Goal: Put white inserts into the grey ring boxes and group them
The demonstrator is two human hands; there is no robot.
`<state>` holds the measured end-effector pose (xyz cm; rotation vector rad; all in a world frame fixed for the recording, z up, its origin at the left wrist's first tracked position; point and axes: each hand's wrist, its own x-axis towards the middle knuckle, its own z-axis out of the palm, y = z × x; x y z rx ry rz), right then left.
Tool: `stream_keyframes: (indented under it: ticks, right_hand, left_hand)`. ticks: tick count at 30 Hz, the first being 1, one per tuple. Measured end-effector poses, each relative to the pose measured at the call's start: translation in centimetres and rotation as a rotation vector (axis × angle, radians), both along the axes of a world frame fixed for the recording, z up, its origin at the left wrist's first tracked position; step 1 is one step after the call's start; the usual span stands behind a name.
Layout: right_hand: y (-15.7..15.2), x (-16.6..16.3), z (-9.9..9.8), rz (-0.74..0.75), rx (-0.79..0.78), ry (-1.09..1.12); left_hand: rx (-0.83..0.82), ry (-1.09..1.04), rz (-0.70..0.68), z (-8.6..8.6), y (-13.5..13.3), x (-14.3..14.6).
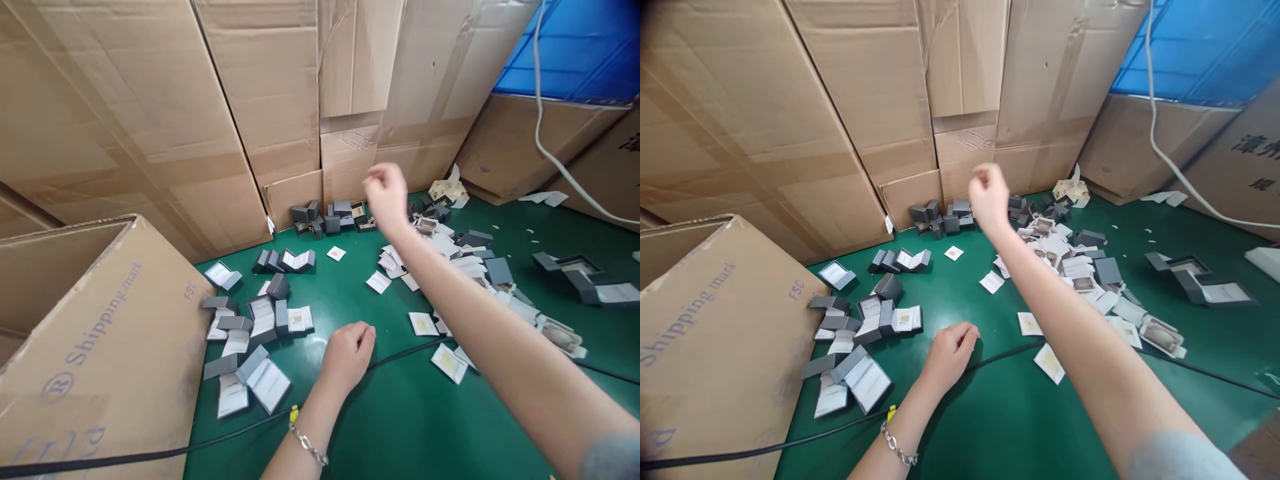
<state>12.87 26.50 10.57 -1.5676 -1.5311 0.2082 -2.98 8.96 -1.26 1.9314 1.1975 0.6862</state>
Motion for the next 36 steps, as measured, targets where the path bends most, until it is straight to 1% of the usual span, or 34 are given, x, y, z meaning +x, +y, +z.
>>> stream_keyframes:
  ticks: [3,5,7,9,12,16,19,21,24,25,27,29,31,34,36]
  right_hand:
    - [3.1,-1.6,-2.8,0.111,-0.008,-0.189]
    - [5.3,-2.6,-4.7,0.133,-0.100,-0.560]
    - [7.3,-3.1,-6.1,0.116,-0.217,-0.753]
    - [8.6,-3.3,-6.8,0.090,-0.297,-0.814]
    - [8.8,-3.3,-6.6,0.082,-0.326,-0.849]
    - [6.3,-3.1,-5.7,0.119,-0.321,-0.905]
    - [3.6,-2.7,-5.6,0.094,-0.302,-0.887]
    - [2.1,-2.1,-6.0,0.078,-0.297,-0.801]
    - [0.2,-0.9,-6.7,0.035,-0.269,-0.535]
    - [-0.4,-0.5,-7.0,0.027,-0.233,-0.455]
    - [-1.7,0.1,-7.4,0.052,-0.114,-0.364]
    - [-3.2,0.5,-7.8,0.123,0.016,-0.332]
    - [-5.2,0.5,-8.2,0.200,0.109,-0.317]
    - [-8.6,0.0,-9.0,0.289,0.177,-0.345]
    - [-10.9,-0.7,-9.8,0.315,0.183,-0.365]
  left_hand:
    - [-0.020,-0.022,0.001,-0.1,0.2,-0.1]
    - [-0.018,-0.024,-0.013,-0.1,0.3,-0.1]
    - [-0.014,-0.020,-0.020,-0.1,0.4,-0.1]
    - [-0.015,-0.018,-0.024,-0.1,0.5,0.0]
    - [-0.014,-0.018,-0.023,-0.1,0.5,0.0]
    - [-0.046,-0.029,0.000,-0.1,0.5,0.0]
    - [-0.081,-0.059,0.014,0.0,0.5,0.0]
    - [-0.098,-0.075,0.035,0.1,0.6,0.0]
    - [-0.085,-0.100,0.049,0.0,0.8,-0.1]
    - [-0.081,-0.112,0.059,0.0,0.8,-0.1]
    - [-0.090,-0.143,0.087,-0.1,0.9,-0.1]
    - [-0.123,-0.208,0.128,-0.2,1.0,-0.1]
    - [-0.170,-0.306,0.191,-0.4,1.1,-0.1]
    - [-0.272,-0.499,0.286,-0.5,1.3,-0.2]
    - [-0.352,-0.641,0.336,-0.4,1.5,-0.2]
